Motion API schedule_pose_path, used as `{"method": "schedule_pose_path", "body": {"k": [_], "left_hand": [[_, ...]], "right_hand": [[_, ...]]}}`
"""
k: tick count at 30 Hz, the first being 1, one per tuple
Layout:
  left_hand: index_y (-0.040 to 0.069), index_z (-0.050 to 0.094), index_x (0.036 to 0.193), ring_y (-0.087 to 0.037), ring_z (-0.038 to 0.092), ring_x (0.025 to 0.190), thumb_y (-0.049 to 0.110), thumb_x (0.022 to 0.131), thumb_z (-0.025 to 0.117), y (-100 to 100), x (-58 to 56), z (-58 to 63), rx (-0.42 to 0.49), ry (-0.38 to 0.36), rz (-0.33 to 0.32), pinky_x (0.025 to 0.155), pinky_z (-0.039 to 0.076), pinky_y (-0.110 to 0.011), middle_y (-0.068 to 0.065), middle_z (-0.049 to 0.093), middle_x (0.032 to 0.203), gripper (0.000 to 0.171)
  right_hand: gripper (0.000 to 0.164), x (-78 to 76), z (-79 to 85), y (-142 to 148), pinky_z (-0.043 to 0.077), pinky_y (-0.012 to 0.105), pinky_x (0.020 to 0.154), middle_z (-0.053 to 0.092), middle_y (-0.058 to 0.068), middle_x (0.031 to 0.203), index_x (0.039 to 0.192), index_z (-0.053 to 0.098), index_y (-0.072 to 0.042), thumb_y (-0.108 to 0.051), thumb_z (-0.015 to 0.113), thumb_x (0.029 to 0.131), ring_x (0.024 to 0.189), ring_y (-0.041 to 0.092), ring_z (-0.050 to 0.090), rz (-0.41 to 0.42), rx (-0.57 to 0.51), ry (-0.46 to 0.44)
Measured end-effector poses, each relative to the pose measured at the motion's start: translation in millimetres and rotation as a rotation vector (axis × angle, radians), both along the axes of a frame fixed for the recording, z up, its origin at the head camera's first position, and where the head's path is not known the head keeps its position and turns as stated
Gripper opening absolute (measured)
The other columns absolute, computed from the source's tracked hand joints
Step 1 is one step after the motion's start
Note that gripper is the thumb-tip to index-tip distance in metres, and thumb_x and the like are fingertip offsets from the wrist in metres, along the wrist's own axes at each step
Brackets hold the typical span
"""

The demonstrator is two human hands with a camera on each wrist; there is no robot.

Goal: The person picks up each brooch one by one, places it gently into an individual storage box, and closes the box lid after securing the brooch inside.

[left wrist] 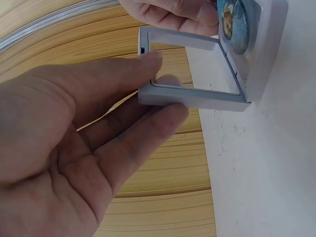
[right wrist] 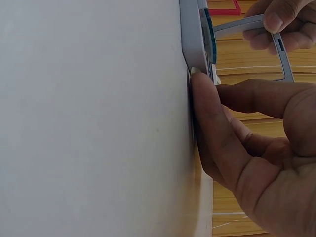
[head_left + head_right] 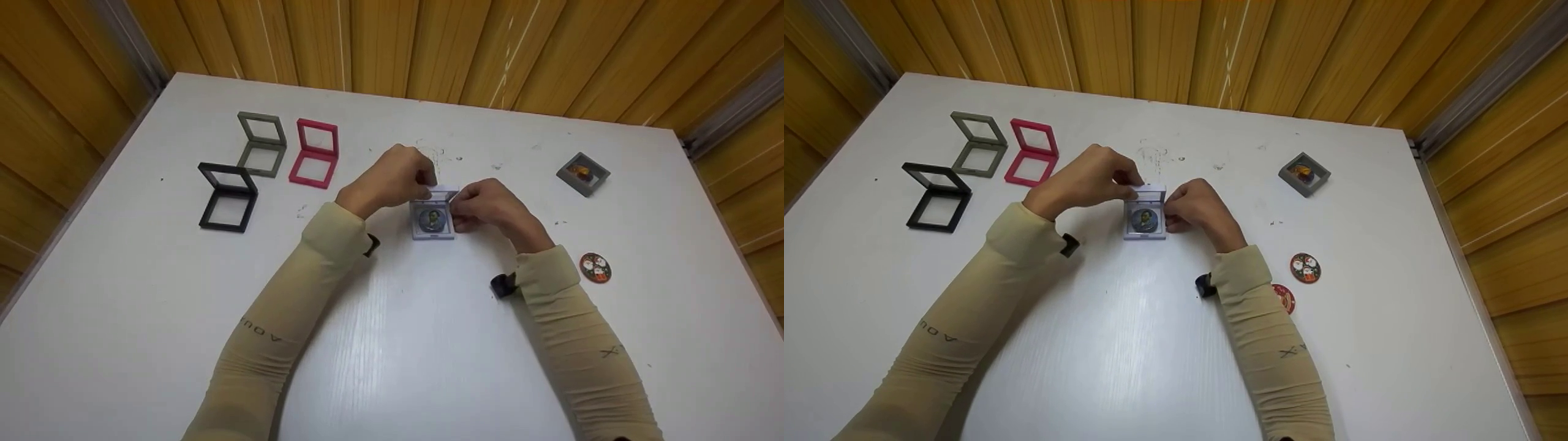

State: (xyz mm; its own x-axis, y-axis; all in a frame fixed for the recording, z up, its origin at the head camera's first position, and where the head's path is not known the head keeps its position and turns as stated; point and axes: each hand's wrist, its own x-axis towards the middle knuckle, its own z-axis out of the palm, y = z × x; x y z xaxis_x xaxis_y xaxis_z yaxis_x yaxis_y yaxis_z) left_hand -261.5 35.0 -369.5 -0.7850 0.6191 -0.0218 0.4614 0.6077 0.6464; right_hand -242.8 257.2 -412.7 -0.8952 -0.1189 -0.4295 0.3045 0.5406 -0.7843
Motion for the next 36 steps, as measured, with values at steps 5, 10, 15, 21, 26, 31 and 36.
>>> {"method": "schedule_pose_path", "body": {"k": [5, 10, 15, 21, 26, 31, 36], "left_hand": [[0.003, 0.081, 0.112, -0.021, 0.062, 0.092, 0.003, 0.095, 0.079, -0.4, 0.3, 0.3, -0.007, 0.008, -0.034, 0.087, 0.057, -0.028, -0.008, 0.074, 0.102, 0.017], [0.003, 0.082, 0.108, -0.021, 0.062, 0.089, 0.002, 0.094, 0.081, 0.0, 0.9, 0.0, -0.011, 0.021, -0.058, 0.085, 0.057, -0.028, -0.008, 0.074, 0.098, 0.014], [0.005, 0.083, 0.108, -0.020, 0.061, 0.088, 0.003, 0.094, 0.081, 0.6, 1.1, 0.1, -0.026, 0.009, -0.065, 0.084, 0.057, -0.027, -0.006, 0.074, 0.096, 0.014], [0.005, 0.083, 0.105, -0.020, 0.062, 0.085, 0.003, 0.093, 0.082, 0.8, 1.4, -0.2, -0.036, 0.006, -0.079, 0.081, 0.058, -0.028, -0.006, 0.074, 0.093, 0.012], [0.005, 0.083, 0.103, -0.020, 0.062, 0.083, 0.002, 0.091, 0.084, 1.0, 2.8, 0.4, -0.041, 0.003, -0.084, 0.079, 0.058, -0.028, -0.006, 0.074, 0.091, 0.012], [0.006, 0.082, 0.102, -0.020, 0.060, 0.084, 0.003, 0.090, 0.085, 1.9, 3.7, 0.0, -0.059, 0.007, -0.088, 0.078, 0.057, -0.028, -0.006, 0.073, 0.090, 0.013], [0.004, 0.082, 0.098, -0.019, 0.058, 0.083, 0.004, 0.088, 0.087, 2.9, 4.5, -0.4, -0.066, 0.022, -0.109, 0.074, 0.054, -0.028, -0.006, 0.072, 0.088, 0.012]], "right_hand": [[0.017, 1.0, -0.4, 0.5, 0.060, 0.024, 0.070, 0.072, 0.012, 0.094, 0.108, 0.070, 0.008, -0.005, 0.070, 0.099, 0.073, 0.012, 0.071, 0.006, -0.002, 0.012], [0.013, 1.4, -0.7, 1.7, 0.060, 0.024, 0.068, 0.072, 0.011, 0.088, 0.097, 0.067, 0.005, -0.007, 0.070, 0.099, 0.071, 0.012, 0.072, 0.018, -0.006, 0.028], [0.017, 0.5, -0.3, 1.7, 0.059, 0.023, 0.067, 0.071, 0.008, 0.083, 0.090, 0.062, 0.001, -0.009, 0.071, 0.100, 0.070, 0.012, 0.071, 0.023, 0.016, 0.022], [0.014, -0.4, -0.5, 1.3, 0.058, 0.023, 0.067, 0.071, 0.008, 0.084, 0.095, 0.064, 0.003, -0.007, 0.072, 0.099, 0.070, 0.011, 0.071, 0.019, 0.015, 0.021], [0.015, -0.8, -0.4, 0.8, 0.058, 0.022, 0.068, 0.071, 0.009, 0.087, 0.105, 0.067, 0.007, -0.006, 0.072, 0.099, 0.071, 0.010, 0.071, 0.016, 0.025, 0.022], [0.019, -1.2, -1.7, 0.8, 0.059, 0.023, 0.070, 0.071, 0.012, 0.092, 0.113, 0.069, 0.009, -0.005, 0.070, 0.100, 0.072, 0.011, 0.071, 0.013, 0.026, 0.017], [0.020, -0.7, -1.6, 1.1, 0.060, 0.024, 0.071, 0.071, 0.014, 0.101, 0.116, 0.069, 0.008, -0.005, 0.065, 0.102, 0.073, 0.011, 0.071, 0.002, 0.028, 0.007]]}}
